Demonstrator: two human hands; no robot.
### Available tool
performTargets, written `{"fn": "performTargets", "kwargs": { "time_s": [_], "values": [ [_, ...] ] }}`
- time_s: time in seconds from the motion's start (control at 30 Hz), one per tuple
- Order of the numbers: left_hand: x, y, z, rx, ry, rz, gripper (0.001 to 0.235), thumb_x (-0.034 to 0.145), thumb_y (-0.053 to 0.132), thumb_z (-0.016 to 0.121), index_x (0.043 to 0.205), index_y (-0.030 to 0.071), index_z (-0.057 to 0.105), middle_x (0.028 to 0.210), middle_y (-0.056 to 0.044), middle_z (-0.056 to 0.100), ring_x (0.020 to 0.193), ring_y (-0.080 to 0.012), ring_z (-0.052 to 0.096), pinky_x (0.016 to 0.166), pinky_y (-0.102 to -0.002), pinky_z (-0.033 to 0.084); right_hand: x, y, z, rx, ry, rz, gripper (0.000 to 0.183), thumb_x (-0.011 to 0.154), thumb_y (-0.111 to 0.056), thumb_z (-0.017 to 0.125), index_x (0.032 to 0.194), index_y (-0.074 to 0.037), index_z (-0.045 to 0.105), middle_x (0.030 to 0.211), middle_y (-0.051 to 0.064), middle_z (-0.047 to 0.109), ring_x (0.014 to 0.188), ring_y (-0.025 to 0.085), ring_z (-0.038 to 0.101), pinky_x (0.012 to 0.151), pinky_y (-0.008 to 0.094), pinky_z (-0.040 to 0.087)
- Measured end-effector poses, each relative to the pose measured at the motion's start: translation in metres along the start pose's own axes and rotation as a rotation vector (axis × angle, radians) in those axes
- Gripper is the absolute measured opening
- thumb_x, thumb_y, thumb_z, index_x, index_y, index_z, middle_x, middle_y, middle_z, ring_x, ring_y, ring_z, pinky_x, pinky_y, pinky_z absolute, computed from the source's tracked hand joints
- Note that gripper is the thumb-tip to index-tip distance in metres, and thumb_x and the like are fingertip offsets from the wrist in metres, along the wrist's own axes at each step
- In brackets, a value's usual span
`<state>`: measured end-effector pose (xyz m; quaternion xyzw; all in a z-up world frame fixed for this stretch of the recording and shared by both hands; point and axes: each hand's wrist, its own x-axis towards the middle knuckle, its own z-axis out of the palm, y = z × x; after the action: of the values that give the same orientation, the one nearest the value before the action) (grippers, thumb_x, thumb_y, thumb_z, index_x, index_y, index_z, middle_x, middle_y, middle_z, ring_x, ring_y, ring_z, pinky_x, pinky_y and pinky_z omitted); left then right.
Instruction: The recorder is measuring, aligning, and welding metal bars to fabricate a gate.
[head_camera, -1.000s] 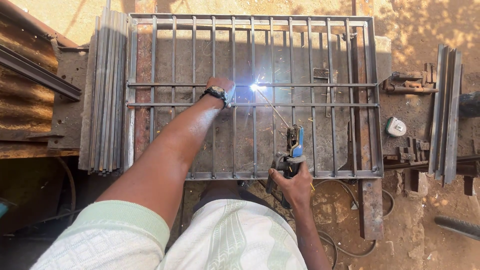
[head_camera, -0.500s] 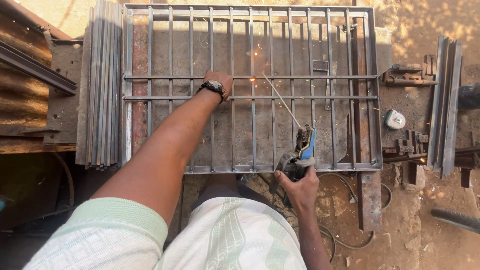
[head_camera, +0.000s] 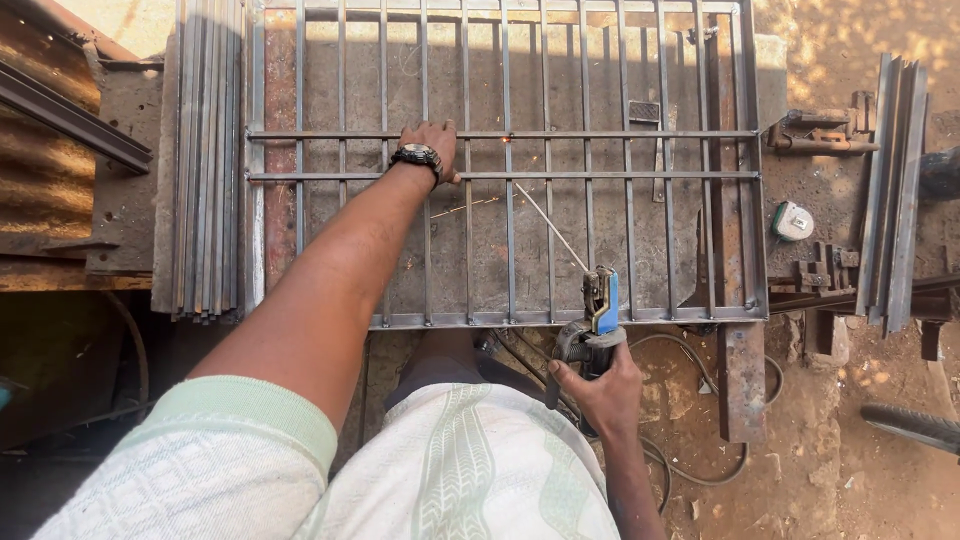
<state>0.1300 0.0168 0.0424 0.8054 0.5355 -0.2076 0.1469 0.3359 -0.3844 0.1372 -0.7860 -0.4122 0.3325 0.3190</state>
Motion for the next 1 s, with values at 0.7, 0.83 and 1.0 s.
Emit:
{"fn": "performTargets", "kwargs": {
  "time_s": [0.7, 0.83, 1.0],
  "values": [
    [0.023, -0.005, 0.02, -0.004, 0.091, 0.004, 0.102, 0.064, 0.046, 0.097, 0.142, 0.001, 0.049, 0.135, -0.017, 0.064, 0.129, -0.0322, 0.057, 0.106, -0.049, 0.045, 0.01, -0.01, 0.011, 0.053, -0.028, 0.04, 0.069, 0.065, -0.03, 0.092, 0.121, -0.002, 0.062, 0.098, 0.011, 0.078, 0.09, 0.018, 0.076, 0.083, 0.033, 0.062],
    [0.045, -0.012, 0.041, -0.025, 0.117, 0.009, 0.09, 0.065, 0.041, 0.096, 0.138, 0.004, 0.056, 0.136, -0.015, 0.065, 0.13, -0.0318, 0.059, 0.106, -0.05, 0.045, 0.008, -0.016, 0.011, 0.12, -0.021, 0.048, 0.069, 0.065, -0.027, 0.091, 0.121, -0.001, 0.06, 0.098, 0.01, 0.078, 0.088, 0.017, 0.075, 0.08, 0.033, 0.061],
    [0.025, -0.006, 0.02, -0.032, 0.097, 0.0, 0.096, 0.065, 0.042, 0.097, 0.14, 0.003, 0.053, 0.136, -0.016, 0.063, 0.13, -0.0316, 0.057, 0.105, -0.051, 0.045, 0.008, -0.015, 0.011, 0.095, -0.012, 0.04, 0.067, 0.066, -0.026, 0.092, 0.118, 0.0, 0.061, 0.098, 0.012, 0.078, 0.086, 0.018, 0.075, 0.079, 0.033, 0.061]
  ]
}}
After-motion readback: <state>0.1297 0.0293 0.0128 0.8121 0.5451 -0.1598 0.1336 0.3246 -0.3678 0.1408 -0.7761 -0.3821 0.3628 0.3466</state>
